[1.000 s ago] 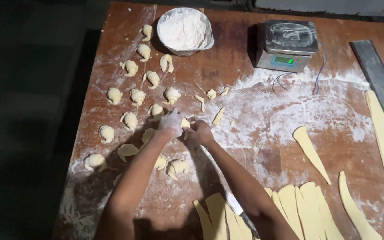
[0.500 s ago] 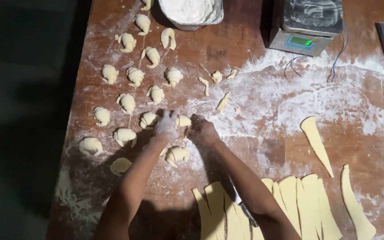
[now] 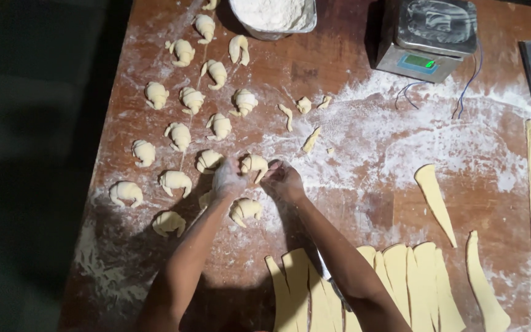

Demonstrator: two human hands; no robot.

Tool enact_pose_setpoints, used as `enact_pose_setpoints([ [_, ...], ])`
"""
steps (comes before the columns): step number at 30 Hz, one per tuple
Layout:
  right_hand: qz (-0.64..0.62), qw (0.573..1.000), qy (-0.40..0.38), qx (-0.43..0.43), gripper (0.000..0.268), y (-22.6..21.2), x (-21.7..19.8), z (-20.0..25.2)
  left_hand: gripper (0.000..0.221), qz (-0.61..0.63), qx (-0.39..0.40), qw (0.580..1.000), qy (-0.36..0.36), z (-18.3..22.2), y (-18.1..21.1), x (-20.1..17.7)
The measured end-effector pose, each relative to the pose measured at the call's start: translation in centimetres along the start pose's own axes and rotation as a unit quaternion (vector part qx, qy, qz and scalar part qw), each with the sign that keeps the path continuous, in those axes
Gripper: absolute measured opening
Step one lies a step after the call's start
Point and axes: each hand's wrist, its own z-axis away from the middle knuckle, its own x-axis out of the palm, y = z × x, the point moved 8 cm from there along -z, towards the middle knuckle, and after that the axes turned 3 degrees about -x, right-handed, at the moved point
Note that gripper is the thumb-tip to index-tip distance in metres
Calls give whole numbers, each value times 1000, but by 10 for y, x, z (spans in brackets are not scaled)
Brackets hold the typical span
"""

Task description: Cutting dough into triangles and rolling them into croissant shapes.

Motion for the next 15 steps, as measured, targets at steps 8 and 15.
enact_pose_setpoints([
  [8, -53, 996, 34, 70, 37, -27, 27, 2, 75, -405, 43, 900, -156, -7, 2, 23],
  [15, -51, 997, 8, 57, 41, -43, 38, 0, 27, -509, 171, 794, -286, -1, -43, 72],
])
